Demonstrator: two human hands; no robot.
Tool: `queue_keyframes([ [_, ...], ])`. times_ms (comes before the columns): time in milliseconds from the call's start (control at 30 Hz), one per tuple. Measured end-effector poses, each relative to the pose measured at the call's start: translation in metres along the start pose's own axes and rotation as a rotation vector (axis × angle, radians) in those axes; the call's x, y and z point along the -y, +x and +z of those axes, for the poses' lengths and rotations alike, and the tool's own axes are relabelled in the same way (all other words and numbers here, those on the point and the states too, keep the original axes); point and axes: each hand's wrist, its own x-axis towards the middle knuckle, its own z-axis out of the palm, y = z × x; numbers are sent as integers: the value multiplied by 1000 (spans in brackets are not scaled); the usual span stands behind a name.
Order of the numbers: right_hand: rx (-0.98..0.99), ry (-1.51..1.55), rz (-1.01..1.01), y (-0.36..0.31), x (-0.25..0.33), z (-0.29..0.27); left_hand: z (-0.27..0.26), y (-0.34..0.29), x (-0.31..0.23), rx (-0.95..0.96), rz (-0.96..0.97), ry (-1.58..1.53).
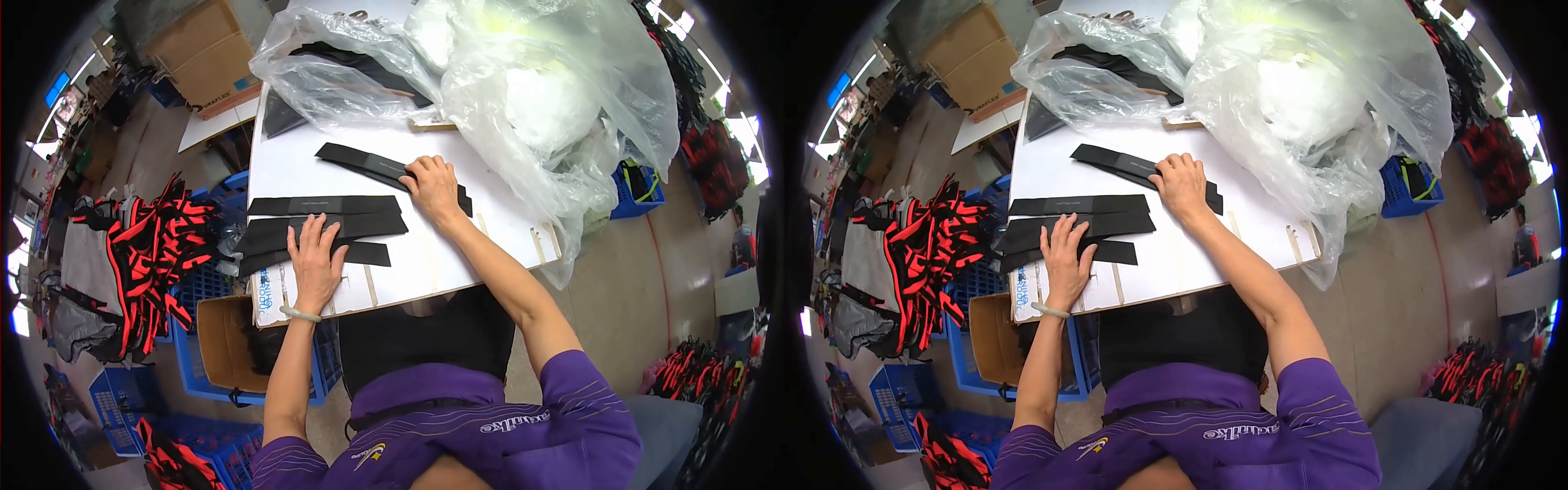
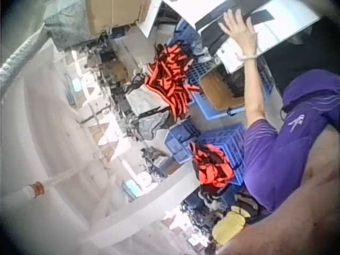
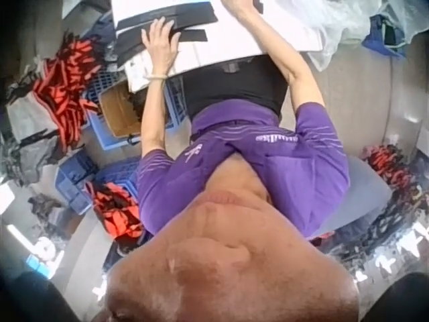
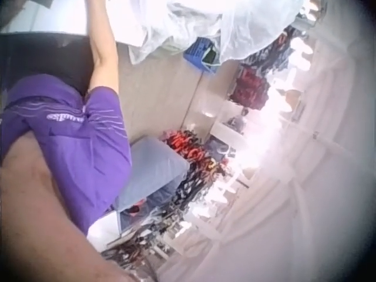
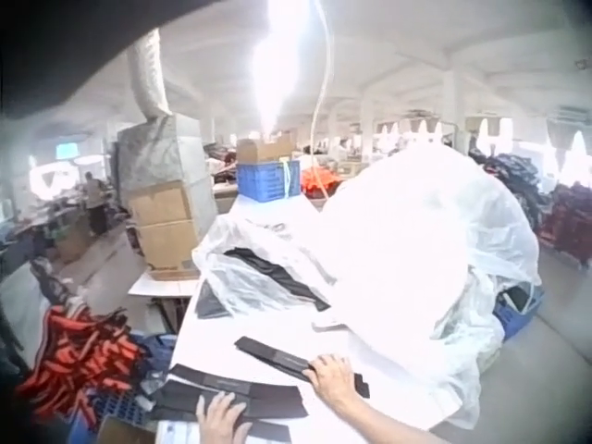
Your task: Handling and organizing black straps and components for the manufacture of life jackets.
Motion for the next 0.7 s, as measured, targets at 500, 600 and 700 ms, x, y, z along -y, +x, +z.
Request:
queue_keyframes([
  [500, -160, 207, -455, -32, 62, -155, -29, 68, -137, -199, -521, -1984],
  [600, -185, 428, -140, -40, 58, -172, -28, 64, -148, -213, -559, -1976],
  [700, 3, 500, 89, -47, 48, -181, -28, 54, -156, -169, -581, -1891],
])
